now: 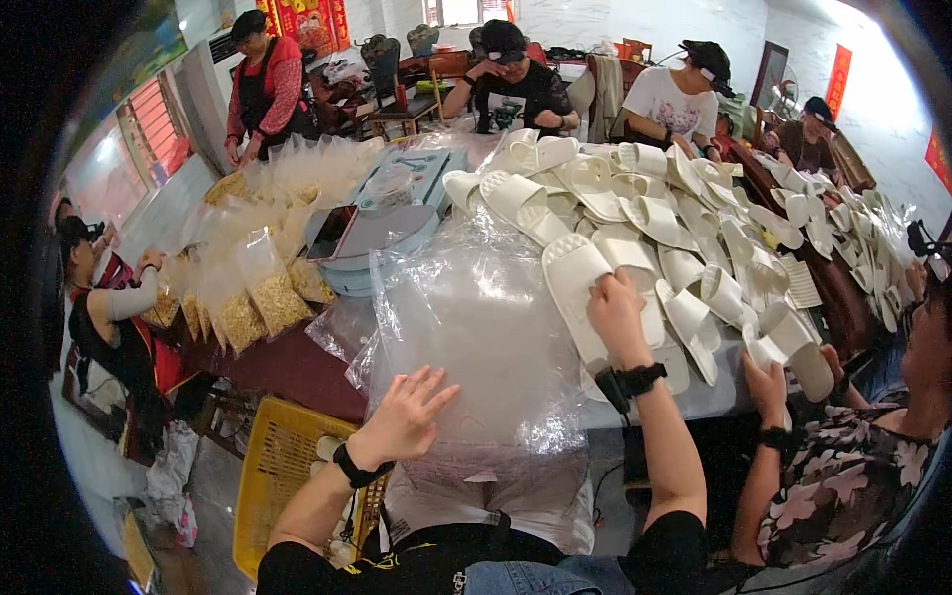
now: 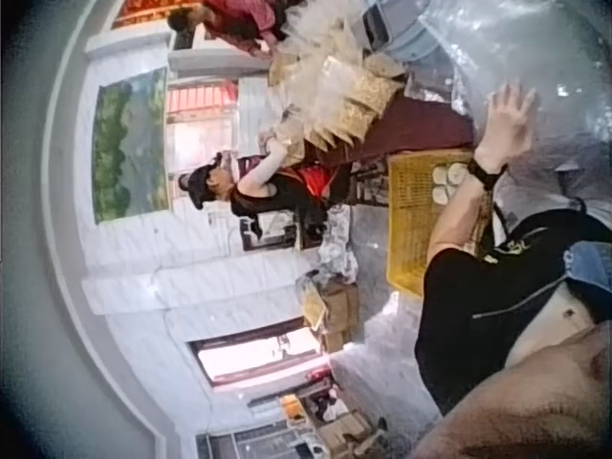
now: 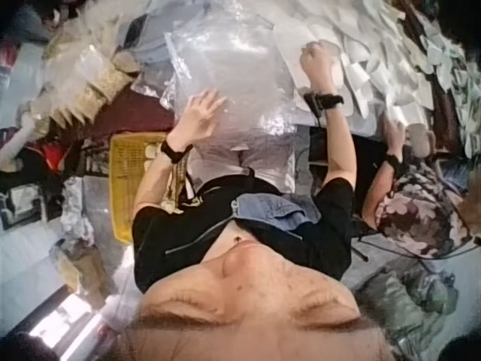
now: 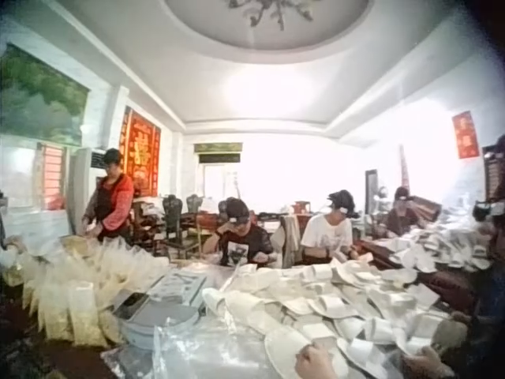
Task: The recorder is picking up pairs of white slippers, placing them into plastic bags, and then putting the bagged slippers into a yellow plastic crate.
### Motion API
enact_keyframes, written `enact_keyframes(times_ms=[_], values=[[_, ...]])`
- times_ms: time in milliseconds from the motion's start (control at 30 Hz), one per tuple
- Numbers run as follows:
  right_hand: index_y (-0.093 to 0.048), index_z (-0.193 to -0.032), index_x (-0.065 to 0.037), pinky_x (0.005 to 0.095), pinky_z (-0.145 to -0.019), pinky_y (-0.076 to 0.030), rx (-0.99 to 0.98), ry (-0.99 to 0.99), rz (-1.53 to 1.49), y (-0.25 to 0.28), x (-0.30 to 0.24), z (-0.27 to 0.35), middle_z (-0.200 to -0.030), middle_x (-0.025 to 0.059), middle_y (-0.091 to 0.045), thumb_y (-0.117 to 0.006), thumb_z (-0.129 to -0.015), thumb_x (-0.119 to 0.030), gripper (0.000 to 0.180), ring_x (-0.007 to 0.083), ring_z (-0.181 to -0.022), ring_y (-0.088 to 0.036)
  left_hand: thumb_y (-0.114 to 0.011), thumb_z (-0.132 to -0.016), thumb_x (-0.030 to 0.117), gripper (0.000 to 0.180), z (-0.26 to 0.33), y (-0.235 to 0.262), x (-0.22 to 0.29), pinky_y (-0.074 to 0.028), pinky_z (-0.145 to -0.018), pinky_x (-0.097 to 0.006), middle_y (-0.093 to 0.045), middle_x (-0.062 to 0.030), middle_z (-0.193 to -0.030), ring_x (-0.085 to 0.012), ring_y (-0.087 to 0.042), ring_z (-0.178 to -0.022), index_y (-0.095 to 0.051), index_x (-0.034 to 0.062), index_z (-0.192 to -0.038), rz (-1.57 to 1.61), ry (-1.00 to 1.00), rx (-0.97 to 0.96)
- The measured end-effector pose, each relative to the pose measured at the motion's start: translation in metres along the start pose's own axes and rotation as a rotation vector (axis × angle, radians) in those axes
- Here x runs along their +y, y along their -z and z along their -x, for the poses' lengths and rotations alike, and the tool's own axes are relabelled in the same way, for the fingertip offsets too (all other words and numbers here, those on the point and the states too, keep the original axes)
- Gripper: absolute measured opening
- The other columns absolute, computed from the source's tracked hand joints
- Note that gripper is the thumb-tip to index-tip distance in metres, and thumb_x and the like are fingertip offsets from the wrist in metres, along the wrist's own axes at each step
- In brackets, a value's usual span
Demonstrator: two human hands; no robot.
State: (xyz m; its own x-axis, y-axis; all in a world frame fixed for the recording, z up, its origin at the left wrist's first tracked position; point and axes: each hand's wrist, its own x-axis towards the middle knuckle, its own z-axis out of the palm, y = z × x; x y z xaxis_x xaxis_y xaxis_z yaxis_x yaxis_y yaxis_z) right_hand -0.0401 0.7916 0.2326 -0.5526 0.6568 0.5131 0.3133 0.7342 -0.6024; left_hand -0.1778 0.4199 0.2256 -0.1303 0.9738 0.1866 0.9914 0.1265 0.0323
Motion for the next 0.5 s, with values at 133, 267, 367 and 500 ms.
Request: enact_keyframes(times_ms=[133, 267, 367, 500], values=[[-0.063, -0.100, 0.005, 0.0360, -0.084, -0.049, 0.133, 0.172, -0.169, 0.055, -0.050, 0.023, -0.107, 0.0199, -0.061, -0.056, -0.085, 0.003, 0.016, 0.0313, -0.095, -0.063, -0.064, -0.088, 0.016, 0.048, 0.009, -0.010, -0.005, -0.043, -0.103, -0.054, -0.056, -0.0244, -0.137, -0.0389, -0.052, -0.130, -0.056, 0.0025, -0.134, 0.124, 0.071, 0.136], [-0.061, -0.123, 0.014, 0.0298, -0.094, -0.050, 0.046, -0.041, -0.613, 0.129, -0.052, 0.078, -0.150, 0.0145, -0.050, -0.059, -0.087, 0.005, 0.037, 0.0154, -0.113, -0.061, -0.054, -0.094, 0.009, 0.034, -0.008, -0.007, -0.001, -0.051, -0.094, -0.047, -0.068, -0.0237, -0.119, -0.0386, -0.065, -0.111, -0.061, -0.0020, -0.126, 0.336, 0.172, 0.343], [-0.069, -0.115, 0.009, 0.0387, -0.104, -0.046, -0.250, -0.163, -0.687, 0.160, -0.071, 0.134, -0.131, 0.0153, -0.066, -0.072, -0.084, -0.005, 0.034, 0.0233, -0.118, -0.062, -0.052, -0.096, 0.010, 0.031, -0.017, 0.007, 0.005, -0.053, -0.088, -0.046, -0.070, -0.0247, -0.110, -0.0407, -0.067, -0.101, -0.063, -0.0035, -0.121, 0.412, 0.237, 0.410], [-0.070, -0.119, 0.000, 0.0488, -0.115, -0.034, -0.738, 0.222, -0.631, 0.149, -0.116, 0.148, -0.138, 0.0213, -0.060, -0.066, -0.079, 0.007, 0.041, 0.0412, -0.133, -0.053, -0.052, -0.096, 0.012, 0.032, -0.027, 0.011, 0.010, -0.053, -0.088, -0.047, -0.070, -0.0253, -0.110, -0.0414, -0.067, -0.102, -0.062, -0.0038, -0.122, 0.416, 0.236, 0.422]])
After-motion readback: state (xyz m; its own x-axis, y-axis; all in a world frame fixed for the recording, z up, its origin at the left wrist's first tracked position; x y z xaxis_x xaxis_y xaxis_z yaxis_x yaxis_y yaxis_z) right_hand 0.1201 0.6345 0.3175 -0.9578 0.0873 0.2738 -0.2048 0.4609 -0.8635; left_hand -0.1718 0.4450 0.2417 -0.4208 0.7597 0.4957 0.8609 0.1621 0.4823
